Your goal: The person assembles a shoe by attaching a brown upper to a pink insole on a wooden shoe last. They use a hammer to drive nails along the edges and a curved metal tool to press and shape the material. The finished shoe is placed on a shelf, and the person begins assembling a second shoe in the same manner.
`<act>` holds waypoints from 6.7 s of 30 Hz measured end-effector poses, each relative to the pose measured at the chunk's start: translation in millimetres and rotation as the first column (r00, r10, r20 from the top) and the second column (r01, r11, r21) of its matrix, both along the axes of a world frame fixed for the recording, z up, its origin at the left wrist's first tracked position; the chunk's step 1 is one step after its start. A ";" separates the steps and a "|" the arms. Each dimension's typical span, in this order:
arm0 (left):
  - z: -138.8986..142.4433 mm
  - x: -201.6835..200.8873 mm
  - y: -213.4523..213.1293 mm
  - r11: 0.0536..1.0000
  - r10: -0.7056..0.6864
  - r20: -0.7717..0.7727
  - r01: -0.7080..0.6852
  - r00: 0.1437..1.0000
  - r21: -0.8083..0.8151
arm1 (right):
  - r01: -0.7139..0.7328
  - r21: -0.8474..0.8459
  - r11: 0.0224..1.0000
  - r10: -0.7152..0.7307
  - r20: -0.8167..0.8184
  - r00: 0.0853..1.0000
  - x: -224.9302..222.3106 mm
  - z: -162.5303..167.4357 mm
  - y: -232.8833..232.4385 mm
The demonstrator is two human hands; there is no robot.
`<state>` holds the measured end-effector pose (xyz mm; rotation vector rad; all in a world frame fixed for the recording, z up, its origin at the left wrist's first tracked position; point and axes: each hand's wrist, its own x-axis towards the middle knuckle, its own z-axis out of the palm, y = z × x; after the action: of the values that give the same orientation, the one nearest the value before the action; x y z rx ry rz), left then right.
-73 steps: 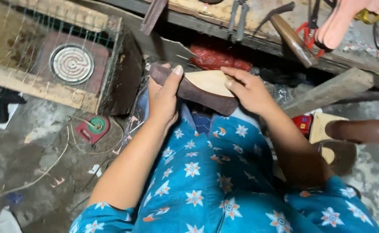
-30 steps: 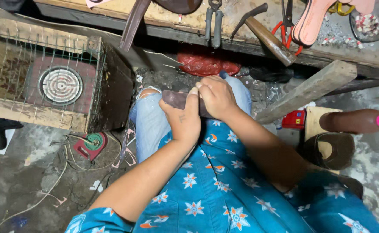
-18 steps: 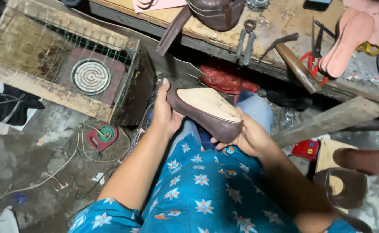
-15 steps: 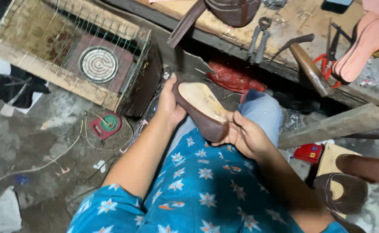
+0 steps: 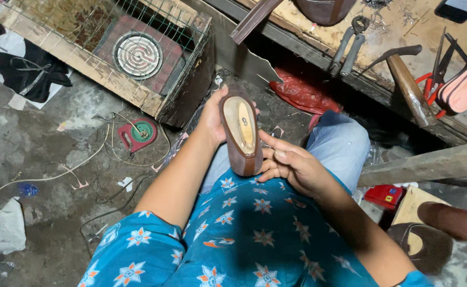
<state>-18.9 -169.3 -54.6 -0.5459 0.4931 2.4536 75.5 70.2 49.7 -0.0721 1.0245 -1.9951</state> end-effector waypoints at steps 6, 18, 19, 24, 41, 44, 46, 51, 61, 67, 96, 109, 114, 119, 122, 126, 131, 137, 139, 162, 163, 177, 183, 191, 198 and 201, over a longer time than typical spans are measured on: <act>5.4 2.4 -9.0 0.974 0.113 -0.040 -0.119 0.993 -0.194 | -0.019 0.174 0.984 0.024 -0.027 0.999 -0.1 -13.0 -9.5; -20.3 11.5 -24.7 0.712 -0.083 -0.417 -0.239 0.905 -0.660 | -0.204 0.412 0.888 0.221 0.008 0.975 3.0 -74.7 -27.6; -25.4 10.6 -24.1 0.745 -0.066 -0.409 -0.227 0.910 -0.627 | -0.196 0.430 0.881 0.203 0.032 0.979 0.8 -78.8 -26.3; -42.5 -11.0 -16.2 0.357 -0.178 -0.452 -0.370 0.874 -0.858 | -0.144 0.414 0.899 0.156 0.003 0.988 -7.6 -91.1 -19.5; 30.4 -177.4 1.8 0.619 0.017 -0.239 -0.197 0.971 -0.760 | 0.372 0.498 0.783 -0.285 -0.244 0.927 -198.1 -52.1 -68.7; 22.6 -175.9 14.8 0.616 -0.026 -0.372 -0.278 0.928 -0.737 | 0.507 0.490 0.709 -0.429 -0.271 0.862 -235.4 -54.3 -80.9; 19.8 -173.7 22.0 0.570 -0.017 -0.408 -0.327 0.913 -0.754 | 0.576 0.486 0.657 -0.436 -0.379 0.816 -244.7 -60.4 -84.1; 23.0 -165.6 43.0 0.264 -0.025 -0.422 -0.401 0.906 -0.877 | 0.552 0.517 0.654 -0.364 -0.425 0.829 -250.6 -71.8 -62.6; 9.0 -181.4 49.9 0.293 0.145 -0.446 -0.469 0.883 -0.833 | 0.409 0.511 0.756 -0.137 -0.488 0.862 -238.6 -26.6 -20.0; 15.0 -198.1 45.5 0.558 0.183 -0.414 -0.441 0.892 -0.703 | 0.220 0.453 0.864 -0.055 -0.349 0.935 -181.9 -26.7 -15.9; 124.2 40.6 18.0 0.803 -0.110 -0.551 -0.253 0.827 -0.540 | 0.410 0.283 0.867 -0.195 -0.565 0.802 -66.5 3.3 -21.2; 84.4 68.9 -64.5 0.677 -0.286 -0.280 -0.014 0.917 -0.736 | 0.668 -0.069 0.741 -0.672 -0.077 0.737 -69.9 -22.2 -10.9; 35.6 85.9 -72.8 0.859 0.108 -0.068 -0.127 0.992 -0.496 | 0.574 0.212 0.791 -0.571 -0.082 0.817 -44.4 -63.8 -1.8; 5.9 102.3 -65.3 0.868 0.262 0.027 -0.224 0.965 -0.443 | 0.501 0.167 0.849 -0.511 0.018 0.860 -23.0 -94.4 1.3; 1.1 106.1 -58.0 0.802 0.184 0.116 -0.081 0.976 -0.592 | 0.358 0.307 0.881 -0.372 -0.014 0.928 -20.5 -103.2 -1.2; 3.7 106.4 -45.0 0.778 0.091 0.085 -0.018 0.992 -0.628 | 0.135 0.381 0.915 -0.188 0.105 0.977 -19.9 -109.5 -12.0; 10.2 107.0 -34.3 0.740 0.055 -0.021 -0.054 0.998 -0.671 | 0.044 0.312 0.949 -0.102 0.171 0.980 -21.8 -106.6 -18.7; 45.7 102.4 -4.2 0.823 0.290 -0.141 -0.322 0.947 -0.468 | 0.183 0.249 0.951 -0.199 0.041 0.979 -30.5 -65.7 -16.3; 67.2 104.7 8.8 0.852 0.291 -0.132 -0.320 0.947 -0.414 | 0.273 0.241 0.931 -0.273 -0.037 0.961 -33.4 -41.9 -6.4; 91.3 123.3 52.7 0.858 -0.328 -0.368 0.437 0.870 0.269 | 0.182 0.263 0.947 -0.081 -0.354 0.932 -0.4 -5.8 78.9; 88.2 124.2 53.9 0.860 -0.327 -0.364 0.434 0.872 0.268 | 0.189 0.293 0.937 -0.056 -0.408 0.911 -1.0 -1.5 80.3; 101.5 66.4 49.6 0.670 -0.363 -0.667 -0.316 0.650 -0.672 | 0.368 0.307 0.878 -0.235 -0.392 0.889 45.7 3.3 53.3; 76.2 37.9 68.8 0.097 -0.887 -0.426 -0.832 0.177 -0.546 | 0.475 0.167 0.864 -0.486 0.033 0.873 21.2 -101.7 41.7; 59.9 42.2 75.9 0.082 -0.891 -0.419 -0.848 0.173 -0.524 | 0.393 0.652 0.649 -0.139 -0.406 0.903 18.8 -66.8 66.4; 63.4 44.6 74.7 0.124 -0.872 -0.457 -0.824 0.175 -0.553 | 0.780 0.391 0.489 0.328 -0.911 0.251 -48.4 -21.3 52.0; 62.9 48.1 71.2 0.056 -0.871 -0.435 -0.832 0.230 -0.552 | 0.744 0.462 0.482 0.358 -0.879 0.315 -60.8 -27.2 41.8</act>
<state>29.2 -98.1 8.3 1.0241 3.0124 1.1623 14.6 112.0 22.5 -0.6512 2.9561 -1.1979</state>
